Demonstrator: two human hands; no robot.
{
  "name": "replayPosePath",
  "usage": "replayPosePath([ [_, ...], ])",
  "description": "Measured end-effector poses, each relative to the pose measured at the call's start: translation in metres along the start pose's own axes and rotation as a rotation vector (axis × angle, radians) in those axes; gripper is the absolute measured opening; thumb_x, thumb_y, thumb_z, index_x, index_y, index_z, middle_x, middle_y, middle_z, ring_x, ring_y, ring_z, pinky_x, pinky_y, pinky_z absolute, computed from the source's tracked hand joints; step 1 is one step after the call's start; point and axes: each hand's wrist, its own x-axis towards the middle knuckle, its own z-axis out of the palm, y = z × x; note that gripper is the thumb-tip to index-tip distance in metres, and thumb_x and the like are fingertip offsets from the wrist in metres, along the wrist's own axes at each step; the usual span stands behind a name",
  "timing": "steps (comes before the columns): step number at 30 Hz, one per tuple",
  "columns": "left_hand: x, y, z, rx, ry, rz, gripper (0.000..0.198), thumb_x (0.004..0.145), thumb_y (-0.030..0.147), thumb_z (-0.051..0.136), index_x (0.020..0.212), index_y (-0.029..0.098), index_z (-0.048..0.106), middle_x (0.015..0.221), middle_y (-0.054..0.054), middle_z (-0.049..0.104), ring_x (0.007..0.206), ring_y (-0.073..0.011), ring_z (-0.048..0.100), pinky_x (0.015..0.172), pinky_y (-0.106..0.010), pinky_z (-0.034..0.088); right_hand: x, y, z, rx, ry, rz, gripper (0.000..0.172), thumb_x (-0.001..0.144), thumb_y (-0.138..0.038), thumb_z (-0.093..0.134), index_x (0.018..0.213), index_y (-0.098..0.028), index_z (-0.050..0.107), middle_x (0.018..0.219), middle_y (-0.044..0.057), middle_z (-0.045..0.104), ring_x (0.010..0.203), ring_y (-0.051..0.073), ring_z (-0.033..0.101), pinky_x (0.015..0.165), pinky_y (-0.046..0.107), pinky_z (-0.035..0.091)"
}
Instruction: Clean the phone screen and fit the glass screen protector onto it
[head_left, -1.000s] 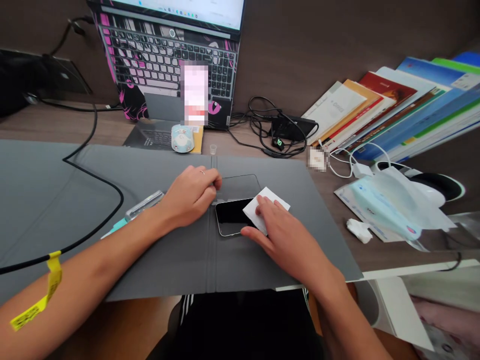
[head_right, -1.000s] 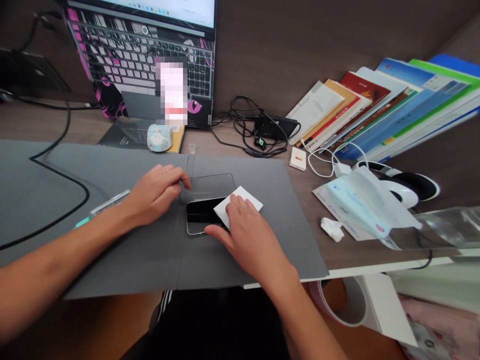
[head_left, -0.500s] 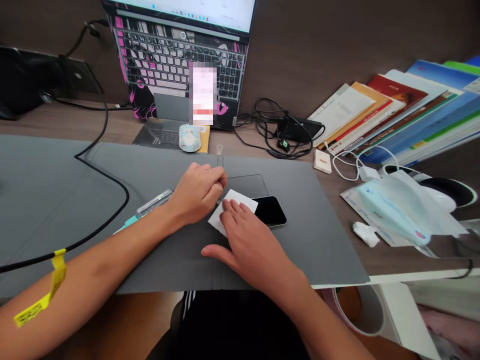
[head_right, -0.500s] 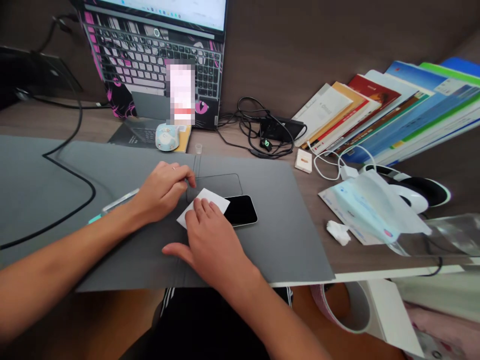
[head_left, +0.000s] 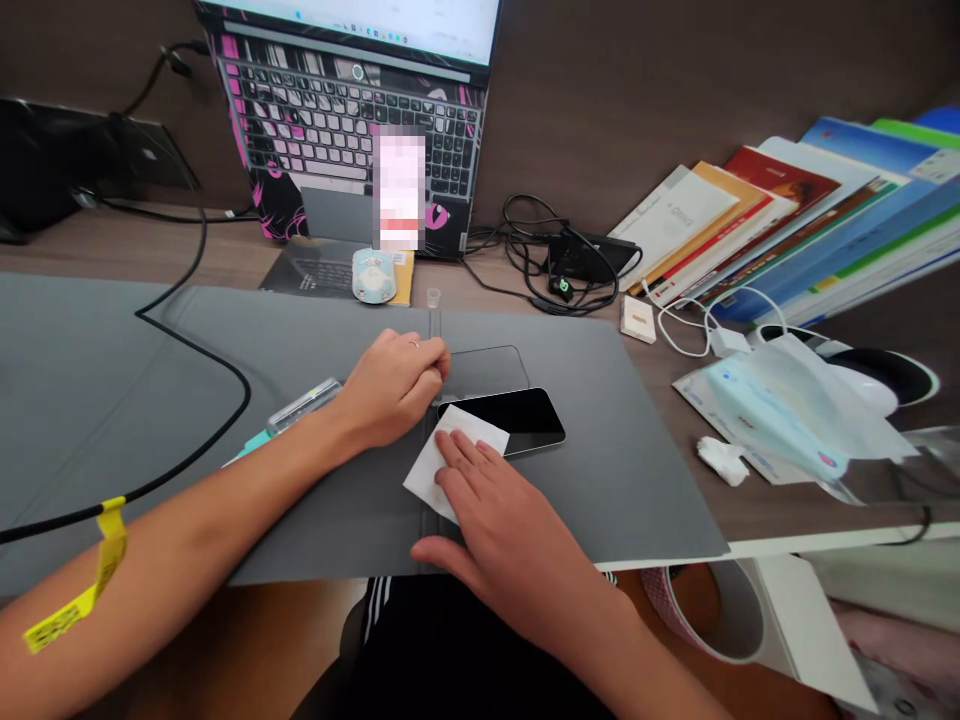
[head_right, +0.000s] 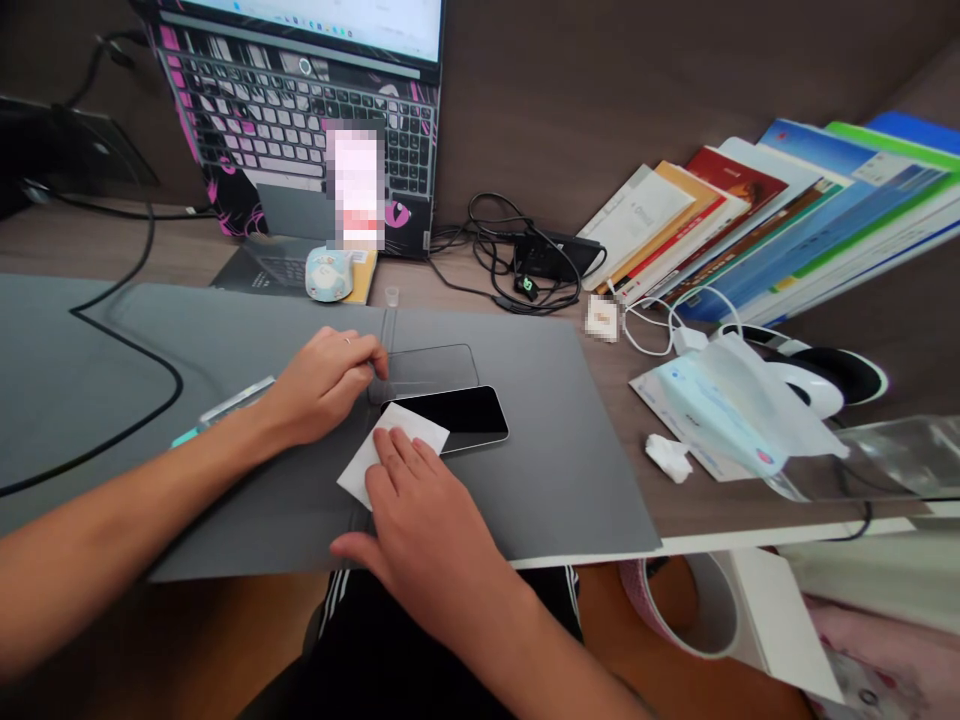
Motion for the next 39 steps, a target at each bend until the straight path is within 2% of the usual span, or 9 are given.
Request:
replayPosePath([
  [12, -0.001, 0.000, 0.002, 0.006, -0.034, 0.006, 0.024, 0.092, 0.020, 0.033, 0.082, 0.021, 0.055, 0.074, -0.003, 0.061, 0.073, -0.0219, 0.054, 0.076, -0.042, 0.038, -0.029, 0.005, -0.004, 0.019, 0.016, 0.013, 0.054, 0.096, -0.052, 0.058, 0.126, -0.007, 0.064, 0.154, 0.022, 0.047, 0.145, 0.032, 0.043, 0.116, 0.050, 0.044],
  [16, -0.001, 0.000, 0.001, -0.009, -0.053, 0.004, 0.024, 0.092, 0.021, 0.033, 0.082, 0.021, 0.055, 0.075, -0.003, 0.062, 0.074, -0.0219, 0.054, 0.076, -0.042, 0.038, -0.043, 0.018, -0.009, 0.021, 0.001, 0.090, 0.053, 0.097, -0.048, 0.060, 0.133, -0.010, 0.059, 0.154, 0.019, 0.048, 0.142, 0.030, 0.048, 0.116, 0.051, 0.044],
  [21, -0.002, 0.001, 0.003, -0.009, -0.099, 0.012, 0.024, 0.094, 0.023, 0.034, 0.084, 0.021, 0.055, 0.075, -0.003, 0.059, 0.073, -0.0215, 0.052, 0.075, -0.040, 0.038, -0.062, 0.043, -0.015, 0.040, 0.027, 0.226, 0.061, 0.101, -0.048, 0.051, 0.149, -0.010, 0.044, 0.149, 0.019, 0.055, 0.140, 0.030, 0.050, 0.116, 0.055, 0.043],
  [25, -0.004, 0.003, 0.003, -0.116, -0.089, -0.013, 0.020, 0.098, 0.028, 0.036, 0.100, 0.020, 0.055, 0.093, -0.005, 0.065, 0.086, -0.0217, 0.056, 0.081, -0.040, 0.043, -0.070, 0.055, -0.021, 0.110, 0.001, 0.330, 0.060, 0.102, -0.050, 0.047, 0.152, -0.017, 0.041, 0.138, 0.016, 0.065, 0.138, 0.030, 0.053, 0.115, 0.057, 0.043],
  [30, -0.005, 0.004, 0.003, -0.180, -0.029, -0.018, 0.019, 0.098, 0.026, 0.038, 0.106, 0.019, 0.053, 0.100, -0.005, 0.067, 0.093, -0.0217, 0.059, 0.086, -0.041, 0.044, -0.065, 0.059, -0.025, 0.191, 0.010, 0.399, 0.060, 0.102, -0.049, 0.048, 0.154, -0.021, 0.038, 0.135, 0.013, 0.067, 0.130, 0.029, 0.061, 0.111, 0.052, 0.047],
  [39, -0.005, 0.003, 0.003, -0.156, -0.061, 0.007, 0.021, 0.099, 0.028, 0.037, 0.106, 0.019, 0.054, 0.097, -0.004, 0.066, 0.088, -0.0211, 0.058, 0.083, -0.039, 0.043, -0.033, 0.078, -0.029, 0.203, 0.014, 0.414, 0.051, 0.101, -0.048, 0.051, 0.143, -0.020, 0.045, 0.124, 0.012, 0.069, 0.115, 0.029, 0.067, 0.104, 0.050, 0.050],
])
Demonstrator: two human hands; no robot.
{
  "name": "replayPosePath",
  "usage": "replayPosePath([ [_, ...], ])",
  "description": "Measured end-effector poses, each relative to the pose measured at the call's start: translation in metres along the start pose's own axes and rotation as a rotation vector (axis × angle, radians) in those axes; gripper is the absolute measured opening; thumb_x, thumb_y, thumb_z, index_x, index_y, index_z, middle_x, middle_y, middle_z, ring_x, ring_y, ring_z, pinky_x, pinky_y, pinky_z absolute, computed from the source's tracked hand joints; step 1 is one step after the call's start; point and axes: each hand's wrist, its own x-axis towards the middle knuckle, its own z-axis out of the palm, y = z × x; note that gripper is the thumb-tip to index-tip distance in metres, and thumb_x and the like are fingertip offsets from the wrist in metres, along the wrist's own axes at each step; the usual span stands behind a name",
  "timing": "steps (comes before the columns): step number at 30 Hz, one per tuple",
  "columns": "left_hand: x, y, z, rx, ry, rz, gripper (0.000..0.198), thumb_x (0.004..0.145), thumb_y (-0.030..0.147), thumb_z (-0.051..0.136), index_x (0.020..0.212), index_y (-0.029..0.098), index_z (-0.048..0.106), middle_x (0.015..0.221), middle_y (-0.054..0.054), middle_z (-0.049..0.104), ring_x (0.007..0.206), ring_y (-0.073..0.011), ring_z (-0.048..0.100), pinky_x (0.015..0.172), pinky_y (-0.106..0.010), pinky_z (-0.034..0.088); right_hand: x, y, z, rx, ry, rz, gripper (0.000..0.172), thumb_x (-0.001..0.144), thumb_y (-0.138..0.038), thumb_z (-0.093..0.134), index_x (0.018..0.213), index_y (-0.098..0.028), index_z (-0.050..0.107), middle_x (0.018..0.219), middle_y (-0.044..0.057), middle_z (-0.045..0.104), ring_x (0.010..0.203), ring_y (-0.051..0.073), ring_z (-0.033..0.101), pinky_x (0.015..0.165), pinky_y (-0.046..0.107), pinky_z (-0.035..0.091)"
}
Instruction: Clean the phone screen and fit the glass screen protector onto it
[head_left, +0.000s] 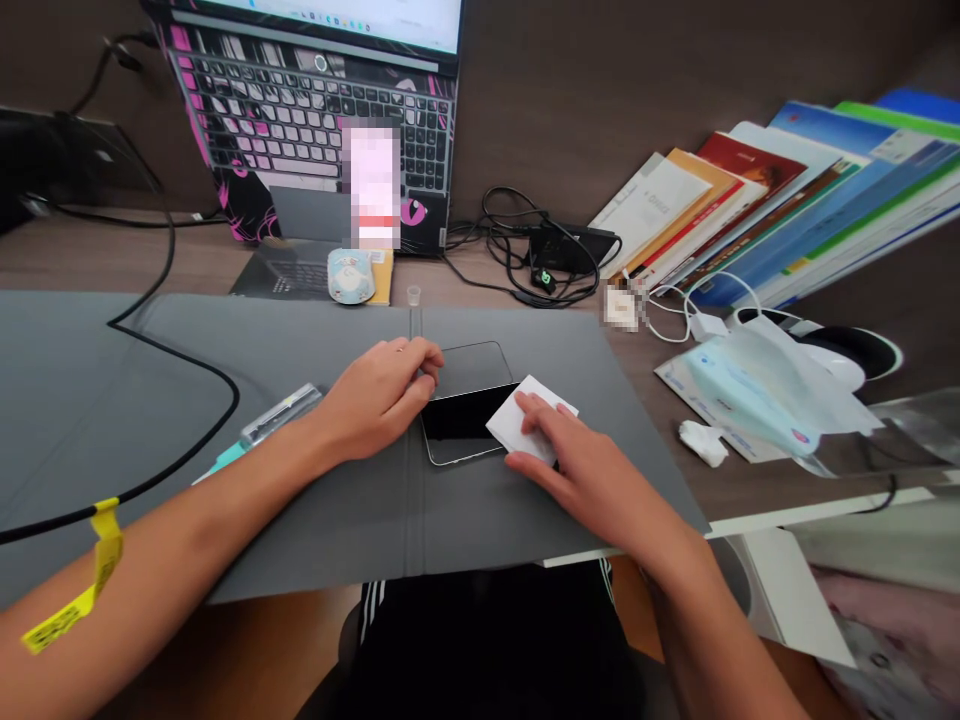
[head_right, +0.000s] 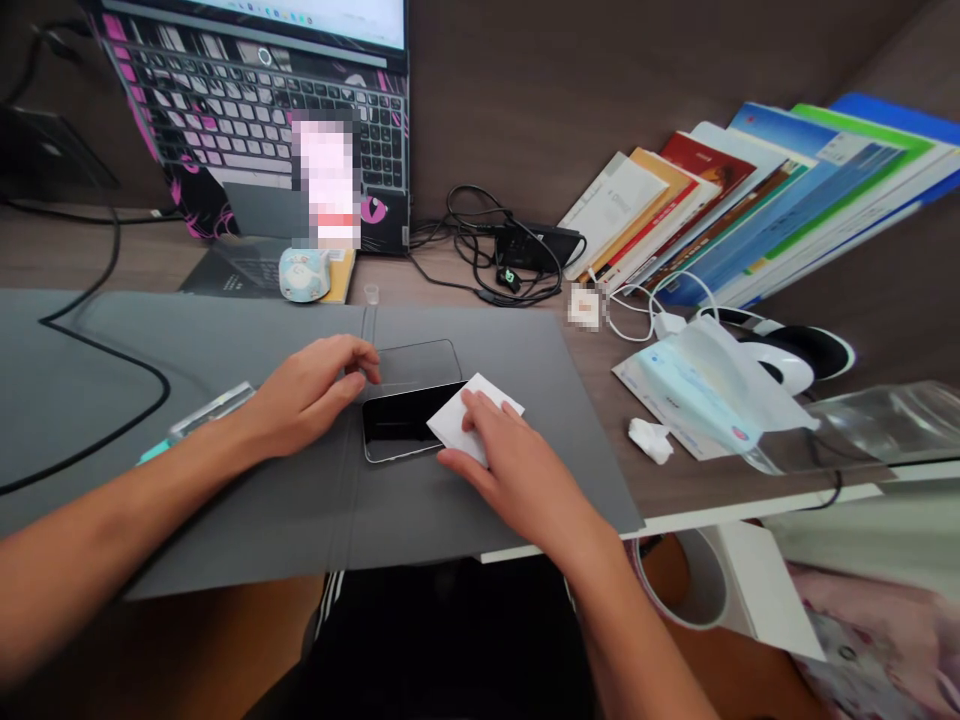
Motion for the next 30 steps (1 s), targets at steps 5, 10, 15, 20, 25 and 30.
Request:
replayPosePath([
  [5, 0.001, -0.005, 0.000, -0.002, 0.015, -0.008, 0.020, 0.098, 0.028, 0.037, 0.106, 0.019, 0.054, 0.097, -0.004, 0.067, 0.090, -0.0218, 0.059, 0.084, -0.039, 0.042, 0.012, -0.004, 0.005, -0.081, 0.019, -0.059, 0.055, 0.100, -0.051, 0.053, 0.141, -0.015, 0.047, 0.128, 0.016, 0.067, 0.117, 0.031, 0.066, 0.107, 0.052, 0.047],
  [10, 0.003, -0.004, -0.001, -0.019, 0.051, 0.002, 0.019, 0.098, 0.027, 0.037, 0.104, 0.019, 0.054, 0.094, -0.003, 0.068, 0.087, -0.0212, 0.059, 0.083, -0.039, 0.043, 0.014, -0.015, 0.019, -0.152, 0.100, -0.182, 0.078, 0.090, -0.066, 0.060, 0.143, -0.011, 0.049, 0.144, 0.022, 0.058, 0.135, 0.037, 0.054, 0.110, 0.057, 0.047],
  [15, 0.002, -0.003, -0.001, -0.010, 0.051, 0.021, 0.020, 0.099, 0.027, 0.037, 0.103, 0.019, 0.055, 0.091, -0.004, 0.067, 0.086, -0.0207, 0.058, 0.082, -0.038, 0.043, 0.019, -0.038, 0.031, -0.205, 0.118, -0.283, 0.086, 0.086, -0.073, 0.058, 0.134, -0.002, 0.056, 0.149, 0.029, 0.052, 0.141, 0.040, 0.047, 0.114, 0.057, 0.043],
  [20, 0.002, -0.003, 0.001, 0.002, 0.032, 0.049, 0.019, 0.098, 0.025, 0.037, 0.103, 0.019, 0.054, 0.092, -0.004, 0.067, 0.084, -0.0207, 0.058, 0.081, -0.038, 0.043, 0.027, -0.057, 0.042, -0.189, 0.105, -0.357, 0.089, 0.087, -0.078, 0.051, 0.128, 0.001, 0.060, 0.148, 0.030, 0.051, 0.142, 0.040, 0.045, 0.120, 0.053, 0.037],
  [25, 0.003, -0.002, 0.002, 0.001, 0.021, 0.065, 0.019, 0.096, 0.023, 0.037, 0.103, 0.018, 0.054, 0.091, -0.004, 0.067, 0.084, -0.0205, 0.058, 0.081, -0.038, 0.043, 0.032, -0.066, 0.046, -0.139, 0.075, -0.396, 0.080, 0.091, -0.073, 0.050, 0.125, -0.001, 0.060, 0.148, 0.029, 0.052, 0.145, 0.037, 0.043, 0.123, 0.050, 0.032],
  [30, 0.003, -0.002, 0.002, 0.015, 0.027, 0.065, 0.020, 0.096, 0.024, 0.036, 0.103, 0.019, 0.054, 0.092, -0.005, 0.066, 0.083, -0.0209, 0.058, 0.081, -0.039, 0.044, 0.034, -0.074, 0.050, -0.108, 0.040, -0.434, 0.071, 0.096, -0.063, 0.052, 0.128, -0.001, 0.059, 0.145, 0.028, 0.055, 0.145, 0.035, 0.043, 0.124, 0.049, 0.030],
])
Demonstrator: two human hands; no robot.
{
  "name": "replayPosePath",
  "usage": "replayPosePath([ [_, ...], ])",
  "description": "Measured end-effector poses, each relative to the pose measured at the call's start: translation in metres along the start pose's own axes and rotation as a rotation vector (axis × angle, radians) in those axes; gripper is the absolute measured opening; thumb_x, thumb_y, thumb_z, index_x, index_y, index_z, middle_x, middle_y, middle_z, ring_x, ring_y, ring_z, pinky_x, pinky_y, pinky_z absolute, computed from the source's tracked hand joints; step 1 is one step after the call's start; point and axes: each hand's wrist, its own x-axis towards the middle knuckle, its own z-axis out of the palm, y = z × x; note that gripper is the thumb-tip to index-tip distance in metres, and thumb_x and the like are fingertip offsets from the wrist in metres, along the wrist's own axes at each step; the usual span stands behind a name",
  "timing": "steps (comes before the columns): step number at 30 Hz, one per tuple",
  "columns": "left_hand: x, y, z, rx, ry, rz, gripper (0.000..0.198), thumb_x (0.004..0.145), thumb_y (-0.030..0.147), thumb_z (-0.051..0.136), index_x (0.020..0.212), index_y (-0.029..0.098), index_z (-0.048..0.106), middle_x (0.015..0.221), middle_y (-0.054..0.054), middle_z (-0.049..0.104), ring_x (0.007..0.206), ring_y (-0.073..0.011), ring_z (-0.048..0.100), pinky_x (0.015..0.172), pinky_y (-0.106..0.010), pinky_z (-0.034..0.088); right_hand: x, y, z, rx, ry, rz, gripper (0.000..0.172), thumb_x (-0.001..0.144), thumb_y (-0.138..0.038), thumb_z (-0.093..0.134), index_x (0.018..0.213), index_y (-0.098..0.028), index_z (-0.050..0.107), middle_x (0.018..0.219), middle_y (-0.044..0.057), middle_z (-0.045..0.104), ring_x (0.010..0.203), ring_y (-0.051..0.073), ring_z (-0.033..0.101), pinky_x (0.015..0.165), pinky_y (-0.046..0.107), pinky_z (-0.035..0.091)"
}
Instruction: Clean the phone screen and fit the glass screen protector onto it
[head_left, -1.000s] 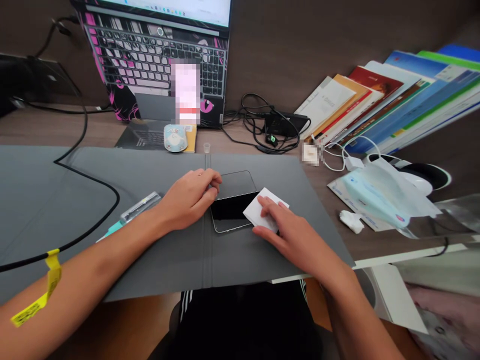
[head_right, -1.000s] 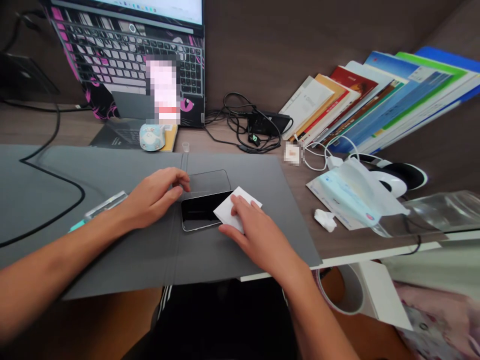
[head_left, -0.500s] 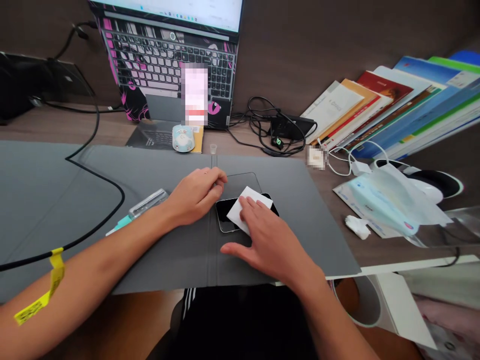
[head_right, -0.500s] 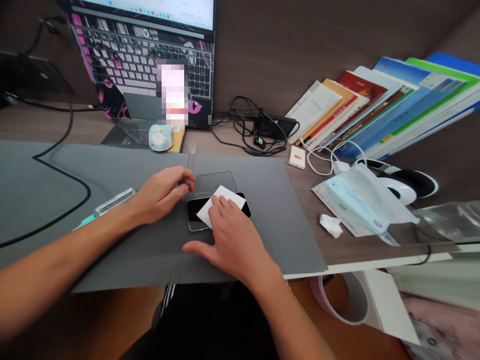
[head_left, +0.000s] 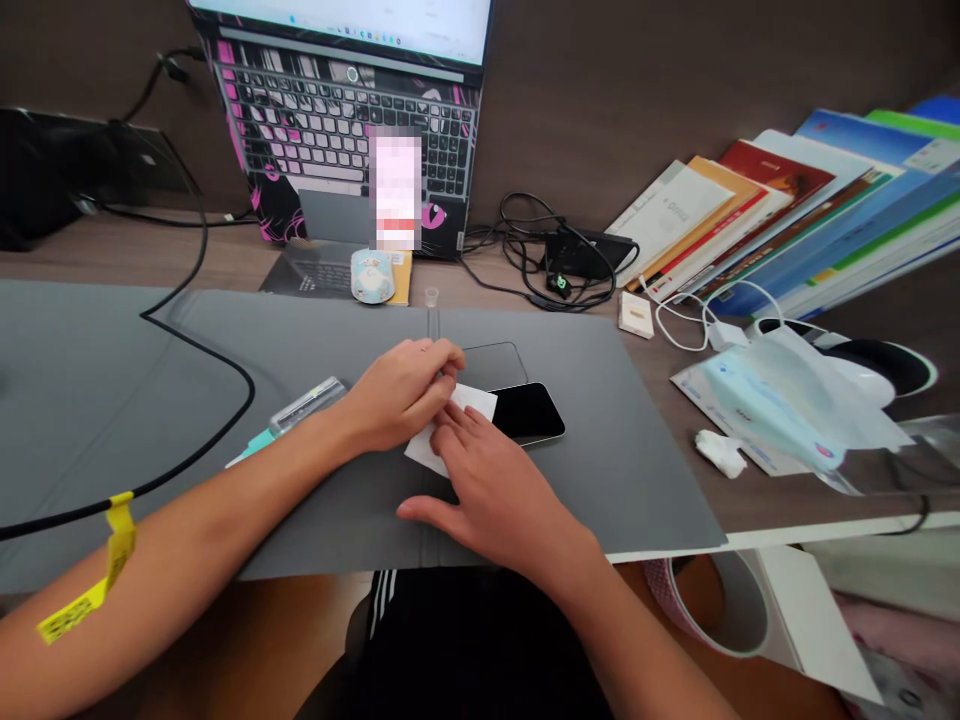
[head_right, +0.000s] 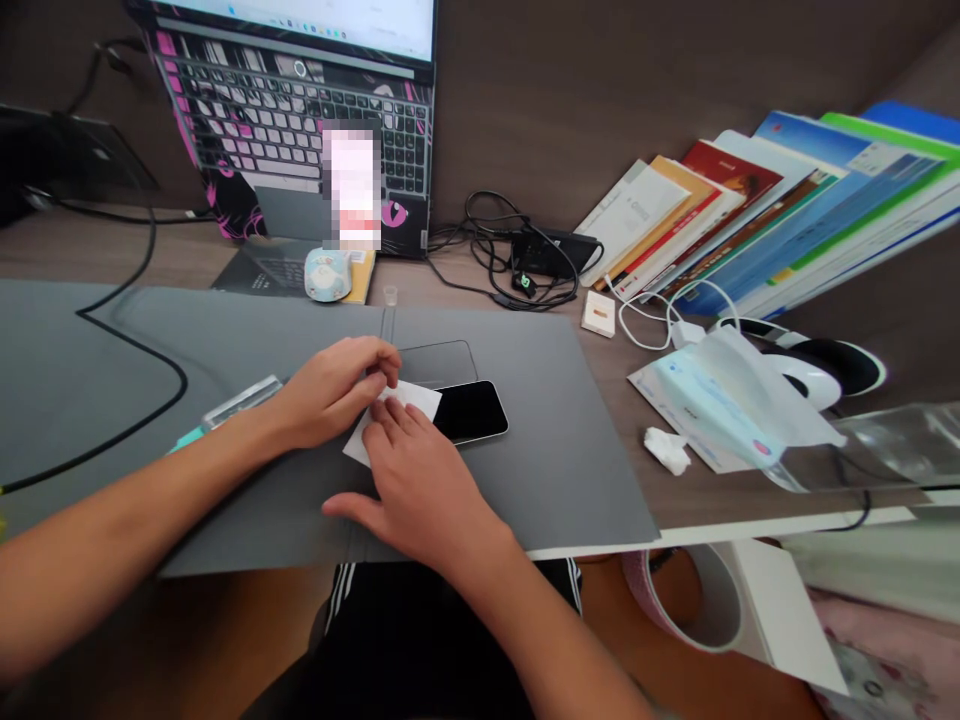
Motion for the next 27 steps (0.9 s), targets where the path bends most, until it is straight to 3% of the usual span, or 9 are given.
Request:
replayPosePath([
  [5, 0.000, 0.001, 0.000, 0.013, -0.004, 0.028, 0.020, 0.095, 0.023, 0.036, 0.103, 0.018, 0.054, 0.088, -0.004, 0.066, 0.081, -0.0212, 0.057, 0.080, -0.039, 0.044, -0.004, -0.010, 0.009, -0.009, -0.001, -0.005, 0.068, 0.095, -0.056, 0.059, 0.129, 0.003, 0.058, 0.149, 0.031, 0.050, 0.150, 0.035, 0.034, 0.125, 0.048, 0.029],
  [12, 0.000, 0.002, -0.001, 0.013, -0.004, 0.025, 0.019, 0.096, 0.023, 0.036, 0.102, 0.019, 0.054, 0.089, -0.005, 0.066, 0.082, -0.0212, 0.058, 0.079, -0.039, 0.044, -0.020, -0.017, 0.013, 0.000, 0.013, 0.008, 0.051, 0.096, -0.051, 0.059, 0.114, -0.004, 0.063, 0.156, 0.029, 0.042, 0.152, 0.034, 0.029, 0.125, 0.050, 0.029],
  [18, -0.001, 0.001, -0.002, 0.019, -0.013, 0.032, 0.018, 0.096, 0.023, 0.036, 0.103, 0.019, 0.053, 0.090, -0.004, 0.068, 0.081, -0.0208, 0.058, 0.079, -0.039, 0.044, -0.038, -0.021, 0.008, 0.045, -0.002, 0.012, 0.043, 0.096, -0.050, 0.060, 0.114, -0.011, 0.063, 0.156, 0.021, 0.047, 0.152, 0.034, 0.030, 0.121, 0.053, 0.036],
  [27, 0.000, 0.001, -0.002, 0.021, -0.035, 0.029, 0.019, 0.097, 0.024, 0.036, 0.103, 0.019, 0.054, 0.089, -0.004, 0.068, 0.081, -0.0209, 0.059, 0.080, -0.038, 0.044, -0.057, -0.016, 0.006, 0.045, -0.019, 0.053, 0.049, 0.096, -0.051, 0.060, 0.123, -0.010, 0.059, 0.163, 0.016, 0.036, 0.153, 0.032, 0.027, 0.120, 0.053, 0.038],
])
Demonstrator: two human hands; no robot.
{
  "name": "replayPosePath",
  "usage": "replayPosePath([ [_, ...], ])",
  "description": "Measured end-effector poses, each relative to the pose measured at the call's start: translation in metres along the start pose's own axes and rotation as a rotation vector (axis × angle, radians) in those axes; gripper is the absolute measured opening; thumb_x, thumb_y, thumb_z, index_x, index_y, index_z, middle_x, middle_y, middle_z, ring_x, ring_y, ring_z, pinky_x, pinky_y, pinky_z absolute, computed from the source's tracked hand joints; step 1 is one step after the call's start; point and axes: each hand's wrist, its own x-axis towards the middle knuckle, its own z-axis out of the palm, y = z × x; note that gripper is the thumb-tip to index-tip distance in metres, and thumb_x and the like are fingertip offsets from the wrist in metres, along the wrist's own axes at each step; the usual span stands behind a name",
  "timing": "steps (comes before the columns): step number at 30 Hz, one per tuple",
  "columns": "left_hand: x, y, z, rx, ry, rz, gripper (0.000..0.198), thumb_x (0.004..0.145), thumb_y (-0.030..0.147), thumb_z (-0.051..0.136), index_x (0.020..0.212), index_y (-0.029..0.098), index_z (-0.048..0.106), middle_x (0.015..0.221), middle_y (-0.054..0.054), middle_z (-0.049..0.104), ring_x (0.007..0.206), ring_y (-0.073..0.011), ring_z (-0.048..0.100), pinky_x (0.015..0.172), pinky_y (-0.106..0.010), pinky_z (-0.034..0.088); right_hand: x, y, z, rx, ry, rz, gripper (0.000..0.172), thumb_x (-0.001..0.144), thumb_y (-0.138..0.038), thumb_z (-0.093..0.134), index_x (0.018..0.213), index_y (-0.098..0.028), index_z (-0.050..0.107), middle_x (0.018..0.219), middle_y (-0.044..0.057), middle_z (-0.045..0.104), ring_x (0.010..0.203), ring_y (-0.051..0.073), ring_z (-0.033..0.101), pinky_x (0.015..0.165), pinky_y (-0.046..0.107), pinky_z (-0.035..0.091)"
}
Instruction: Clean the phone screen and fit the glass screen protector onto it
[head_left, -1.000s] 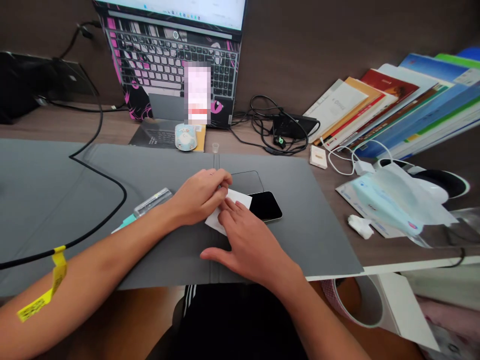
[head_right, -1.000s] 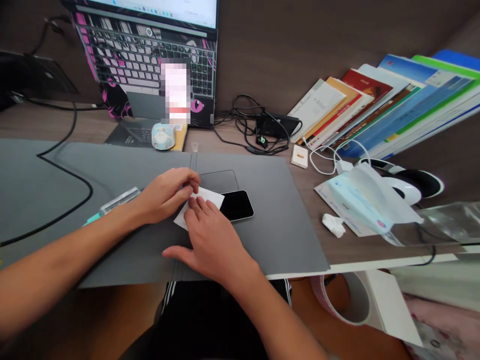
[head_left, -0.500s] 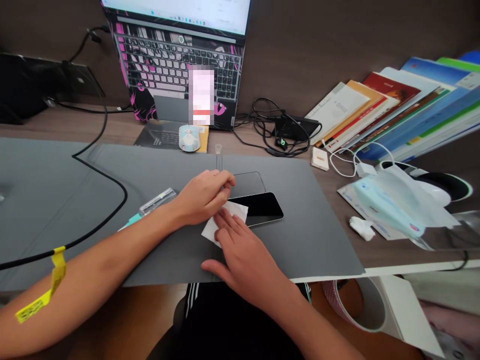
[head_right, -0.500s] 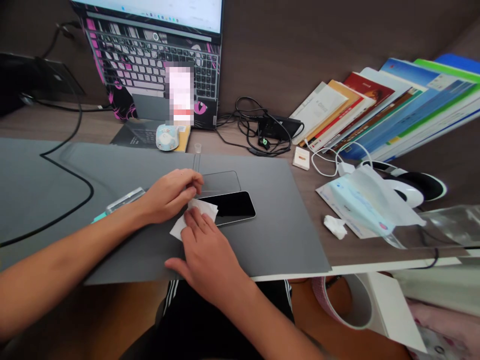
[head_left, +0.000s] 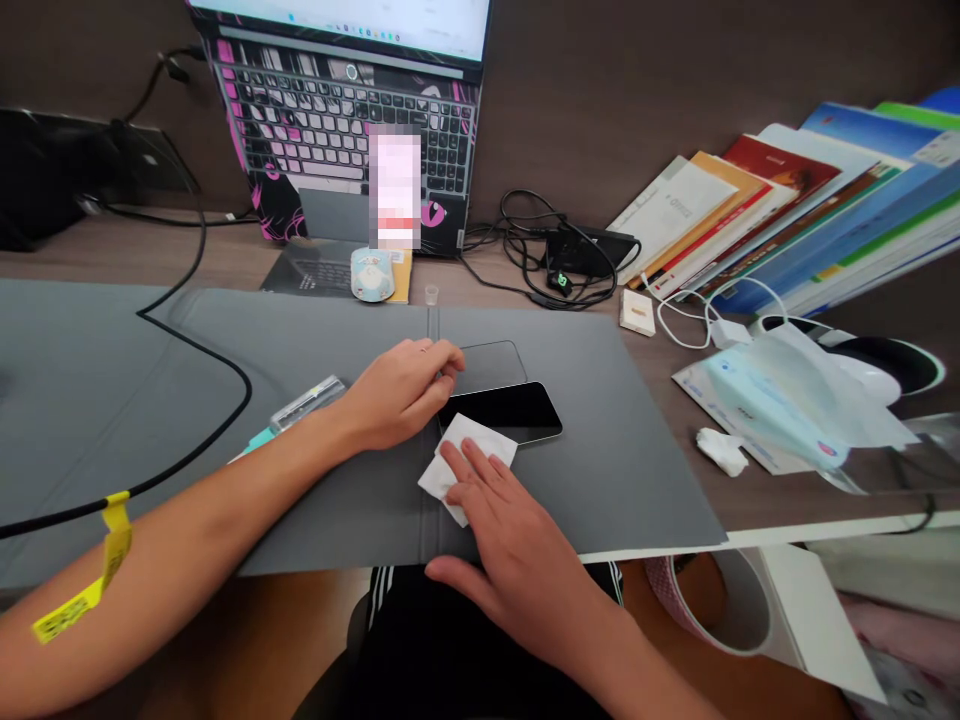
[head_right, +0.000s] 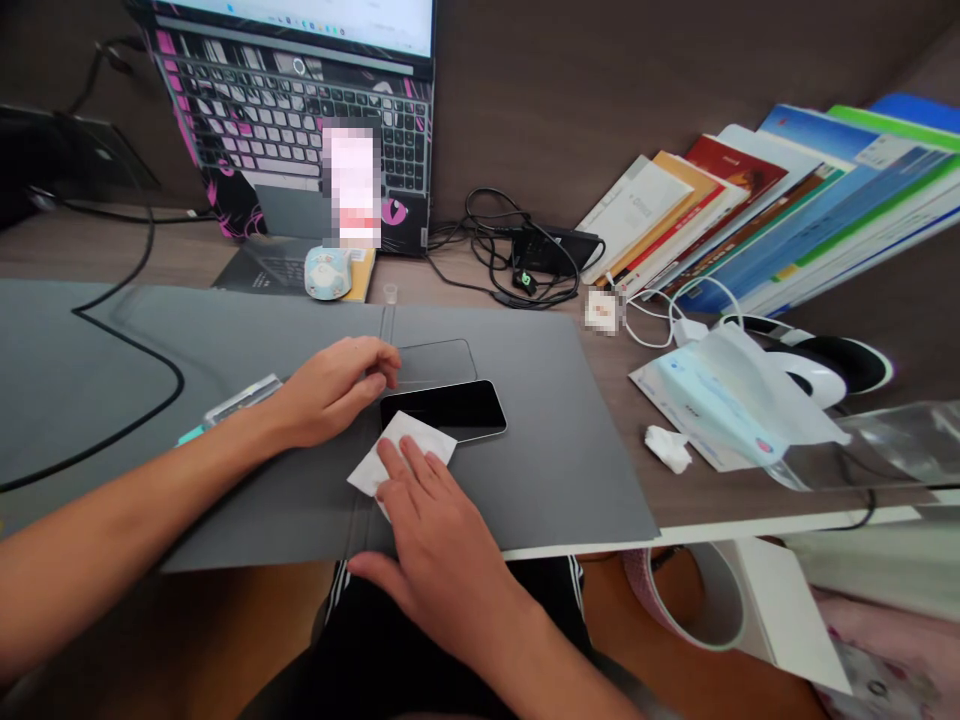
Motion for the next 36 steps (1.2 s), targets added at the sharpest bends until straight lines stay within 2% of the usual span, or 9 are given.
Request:
replayPosePath([
  [4, -0.001, -0.001, 0.000, -0.003, -0.007, -0.002, 0.019, 0.098, 0.025, 0.036, 0.103, 0.019, 0.053, 0.091, -0.004, 0.068, 0.082, -0.0207, 0.058, 0.080, -0.038, 0.043, -0.012, 0.009, -0.005, -0.015, 0.010, 0.075, 0.053, 0.098, -0.049, 0.056, 0.132, -0.009, 0.054, 0.161, 0.019, 0.039, 0.151, 0.033, 0.032, 0.117, 0.054, 0.041],
  [9, -0.002, 0.000, 0.000, -0.008, -0.021, -0.005, 0.018, 0.098, 0.024, 0.036, 0.103, 0.020, 0.053, 0.092, -0.003, 0.068, 0.083, -0.0206, 0.058, 0.080, -0.038, 0.043, -0.031, 0.032, -0.015, 0.013, 0.071, 0.181, 0.071, 0.102, -0.047, 0.051, 0.158, -0.015, 0.022, 0.149, 0.018, 0.056, 0.148, 0.029, 0.039, 0.117, 0.059, 0.041],
  [11, -0.002, 0.000, 0.000, -0.004, -0.034, -0.003, 0.018, 0.098, 0.025, 0.036, 0.102, 0.020, 0.053, 0.092, -0.004, 0.068, 0.083, -0.0208, 0.058, 0.080, -0.038, 0.043, -0.036, 0.040, -0.020, 0.020, 0.075, 0.228, 0.070, 0.102, -0.046, 0.050, 0.160, -0.020, 0.018, 0.143, 0.015, 0.061, 0.146, 0.028, 0.043, 0.117, 0.061, 0.039],
  [16, -0.002, 0.002, 0.000, 0.000, -0.034, -0.013, 0.018, 0.098, 0.026, 0.036, 0.101, 0.021, 0.053, 0.092, -0.004, 0.068, 0.082, -0.0211, 0.058, 0.079, -0.038, 0.044, -0.038, 0.054, -0.029, 0.053, 0.087, 0.317, 0.066, 0.102, -0.047, 0.049, 0.159, -0.026, 0.024, 0.128, 0.011, 0.069, 0.133, 0.029, 0.058, 0.115, 0.061, 0.041],
  [22, -0.001, 0.002, 0.000, 0.013, -0.048, 0.005, 0.018, 0.098, 0.026, 0.036, 0.100, 0.021, 0.053, 0.092, -0.004, 0.067, 0.081, -0.0207, 0.057, 0.079, -0.038, 0.043, -0.024, 0.063, -0.029, 0.069, 0.144, 0.387, 0.059, 0.103, -0.048, 0.044, 0.156, -0.027, 0.031, 0.129, 0.010, 0.068, 0.129, 0.031, 0.061, 0.104, 0.053, 0.052],
  [27, 0.000, 0.000, 0.001, 0.016, -0.051, 0.011, 0.018, 0.098, 0.025, 0.035, 0.100, 0.020, 0.052, 0.092, -0.004, 0.066, 0.082, -0.0203, 0.057, 0.080, -0.038, 0.042, -0.003, 0.071, -0.032, 0.042, 0.140, 0.406, 0.057, 0.102, -0.051, 0.046, 0.150, -0.022, 0.037, 0.135, 0.013, 0.065, 0.128, 0.033, 0.061, 0.099, 0.052, 0.054],
  [31, 0.000, 0.000, 0.002, 0.026, -0.025, 0.009, 0.018, 0.098, 0.026, 0.035, 0.100, 0.021, 0.052, 0.092, -0.004, 0.066, 0.082, -0.0204, 0.057, 0.080, -0.038, 0.042, 0.010, 0.073, -0.035, 0.024, 0.116, 0.393, 0.062, 0.101, -0.056, 0.044, 0.151, -0.020, 0.037, 0.128, 0.015, 0.068, 0.123, 0.034, 0.064, 0.096, 0.051, 0.055],
  [36, -0.002, 0.002, 0.000, 0.022, 0.059, 0.000, 0.019, 0.097, 0.025, 0.036, 0.095, 0.020, 0.055, 0.086, -0.003, 0.067, 0.077, -0.0194, 0.057, 0.076, -0.037, 0.043, 0.022, 0.056, -0.024, -0.062, 0.142, 0.284, 0.077, 0.098, -0.068, 0.039, 0.150, -0.012, 0.039, 0.131, 0.023, 0.066, 0.133, 0.039, 0.056, 0.102, 0.059, 0.051],
])
